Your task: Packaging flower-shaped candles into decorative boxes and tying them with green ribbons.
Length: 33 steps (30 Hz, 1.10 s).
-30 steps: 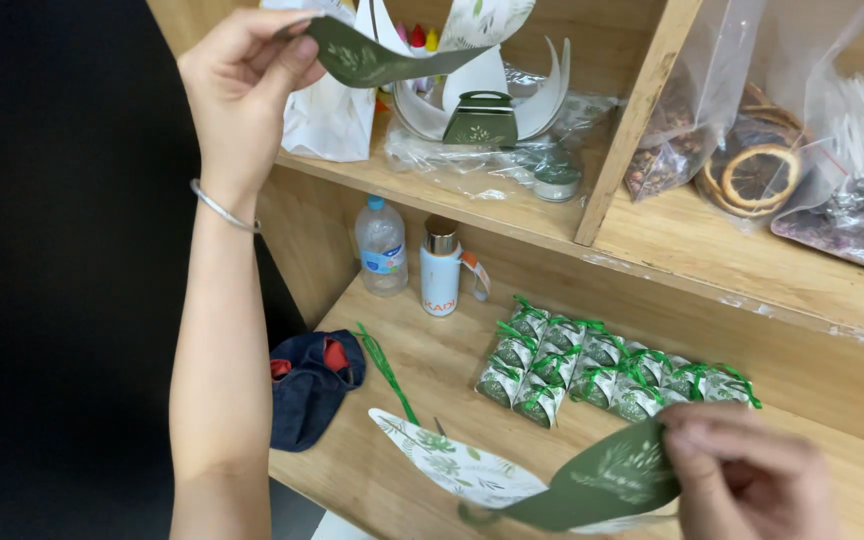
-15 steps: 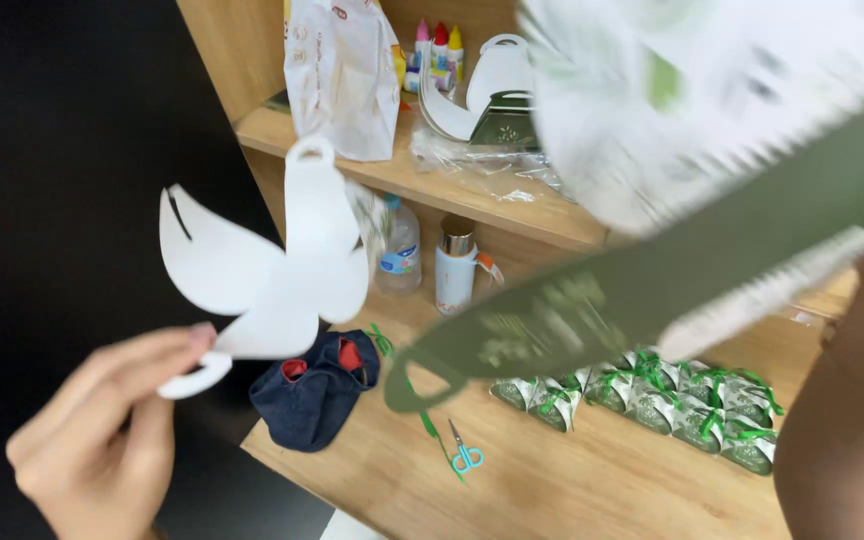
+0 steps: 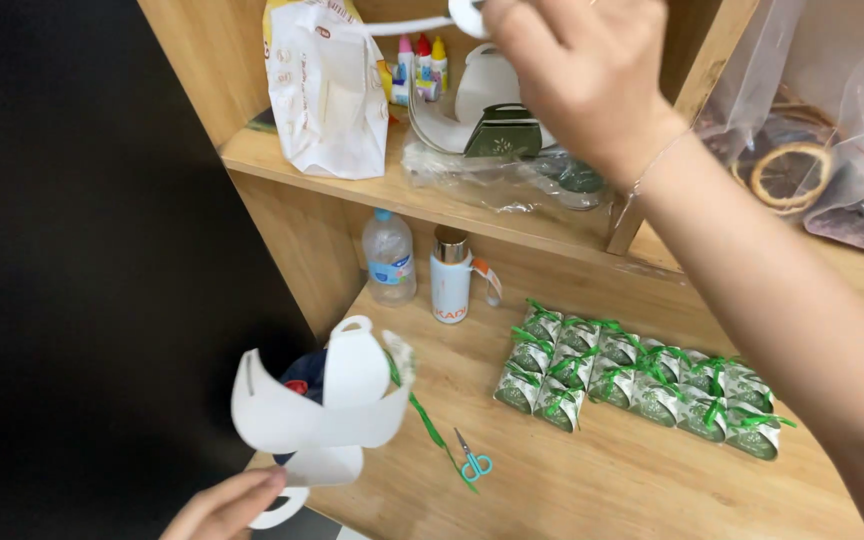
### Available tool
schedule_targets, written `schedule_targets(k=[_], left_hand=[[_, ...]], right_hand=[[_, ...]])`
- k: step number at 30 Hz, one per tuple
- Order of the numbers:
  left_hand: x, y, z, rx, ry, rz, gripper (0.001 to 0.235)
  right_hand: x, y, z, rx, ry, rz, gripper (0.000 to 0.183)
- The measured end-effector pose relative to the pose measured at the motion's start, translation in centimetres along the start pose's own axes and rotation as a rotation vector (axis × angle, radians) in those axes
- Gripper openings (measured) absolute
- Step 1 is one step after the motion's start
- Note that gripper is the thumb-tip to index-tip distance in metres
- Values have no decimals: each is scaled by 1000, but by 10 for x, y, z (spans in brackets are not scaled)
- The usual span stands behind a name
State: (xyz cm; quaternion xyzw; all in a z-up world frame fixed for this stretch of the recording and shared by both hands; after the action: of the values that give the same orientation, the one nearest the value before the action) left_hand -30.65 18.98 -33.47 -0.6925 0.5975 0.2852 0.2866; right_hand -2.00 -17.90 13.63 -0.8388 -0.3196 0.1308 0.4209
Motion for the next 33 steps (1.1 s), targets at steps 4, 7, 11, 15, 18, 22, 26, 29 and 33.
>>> schedule_targets(k=[4,7,11,15,18,22,26,29,33], left_hand=[[-41,-4,-241,447,168,-339,29],[-40,-8,-303,459,305,-435,32],[-10,-27,-314,476,444,-231,40],[11,-43,-335,449,449,-168,48],[33,-52,-344,395,471,-77,46],[64,-56,-351,442,465,-69,44],[107,-56,-346,511,622,-92,35],[149,-59,-342,518,614,1,30],[240,-59,-317,428,789,141,31]], right_hand=[[28,34,26,45,-81,280,19],[34,45,27,153,-176,535,13],[37,53,27,188,-312,759,21],[34,80,35,188,-298,968,19],[-24,57,46,226,-388,627,14],[-113,65,70,409,-555,631,16],[-161,170,92,751,-775,999,19],[-223,253,89,963,-386,1026,23],[-308,351,124,1354,-158,1205,46]])
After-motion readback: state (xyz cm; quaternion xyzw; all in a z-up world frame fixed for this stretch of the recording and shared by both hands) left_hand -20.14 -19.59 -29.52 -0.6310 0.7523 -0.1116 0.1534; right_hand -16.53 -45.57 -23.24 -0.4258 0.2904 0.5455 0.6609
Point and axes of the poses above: each hand's wrist, its own y-axis away from the middle knuckle, its own x-axis out of the palm, z = x × y, the point moved 6 cm from there along -y, towards the middle knuckle, and after that the axes turned 10 degrees about y, right-handed, at the moved point
